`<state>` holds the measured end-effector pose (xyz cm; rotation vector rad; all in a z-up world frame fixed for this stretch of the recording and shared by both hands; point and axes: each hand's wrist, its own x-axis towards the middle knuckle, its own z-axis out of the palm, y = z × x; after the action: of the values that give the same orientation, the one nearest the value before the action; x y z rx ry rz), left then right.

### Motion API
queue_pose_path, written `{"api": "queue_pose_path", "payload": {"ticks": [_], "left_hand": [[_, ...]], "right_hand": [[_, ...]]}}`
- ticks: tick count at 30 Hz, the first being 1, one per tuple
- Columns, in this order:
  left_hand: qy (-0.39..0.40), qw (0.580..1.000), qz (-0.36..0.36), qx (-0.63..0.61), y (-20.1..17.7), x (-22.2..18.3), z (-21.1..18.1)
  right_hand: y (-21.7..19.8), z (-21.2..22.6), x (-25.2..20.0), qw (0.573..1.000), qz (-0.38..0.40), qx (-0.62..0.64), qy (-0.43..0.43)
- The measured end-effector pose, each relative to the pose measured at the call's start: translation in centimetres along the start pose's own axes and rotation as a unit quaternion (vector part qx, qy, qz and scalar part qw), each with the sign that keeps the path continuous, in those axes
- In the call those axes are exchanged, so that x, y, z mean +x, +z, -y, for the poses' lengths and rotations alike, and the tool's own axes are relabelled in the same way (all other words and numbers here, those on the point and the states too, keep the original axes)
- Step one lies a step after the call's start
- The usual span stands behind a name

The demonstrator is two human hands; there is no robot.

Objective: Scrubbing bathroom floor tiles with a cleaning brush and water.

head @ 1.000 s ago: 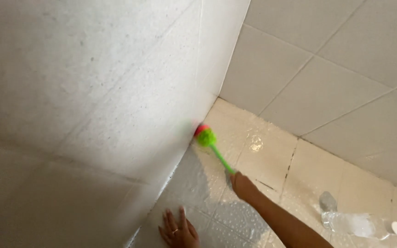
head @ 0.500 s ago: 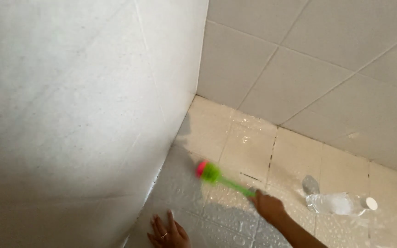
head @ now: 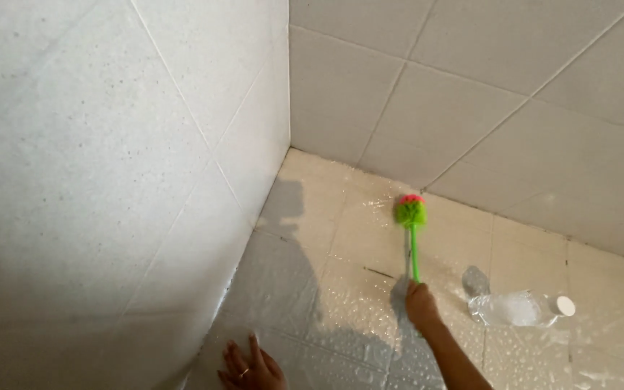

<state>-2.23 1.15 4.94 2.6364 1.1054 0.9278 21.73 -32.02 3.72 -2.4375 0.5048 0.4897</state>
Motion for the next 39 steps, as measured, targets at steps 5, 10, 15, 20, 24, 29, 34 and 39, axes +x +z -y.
{"api": "queue_pose_path", "payload": {"ticks": [5, 10, 15, 20, 24, 29, 34, 39], "left_hand": [[0.023, 0.999, -0.039, -0.016, 0.9, -0.3, 0.3], [0.016, 1.0, -0.022, -0.012, -1.1, 0.0, -0.7], [0.004, 1.0, -0.009, -0.005, 0.4, -0.3, 0.1], [0.007, 1.0, -0.004, -0.006, -0.5, -0.3, 0.1], [0.002, 1.0, 0.028, 0.009, -0.2, -0.2, 0.6], [0.009, 1.0, -0.001, -0.01, -0.4, 0.3, 0.0], [-0.003, 1.0, 0.0, -0.012, 0.2, -0.1, 0.2], [-0.008, 1.0, 0.004, -0.002, 0.3, -0.1, 0.2]], "right_hand": [[0.2, 4.8, -0.8, 0.99, 0.036, -0.109, -0.081], [1.8, 7.7, -2.1, 0.957, 0.08, -0.229, -0.159], [3.6, 7.9, -5.6, 0.968, 0.148, -0.15, -0.14], [1.5, 1.2, -3.5, 0.92, 0.085, -0.33, -0.192], [-0.4, -1.1, -2.4, 0.935, 0.045, -0.302, -0.178], [-2.9, -1.7, -6.6, 0.949, 0.078, -0.269, -0.146], [0.9, -8.1, -3.0, 0.986, 0.028, -0.14, -0.086], [-3.1, -2.5, -10.6, 0.941, 0.136, -0.274, -0.145]]}}
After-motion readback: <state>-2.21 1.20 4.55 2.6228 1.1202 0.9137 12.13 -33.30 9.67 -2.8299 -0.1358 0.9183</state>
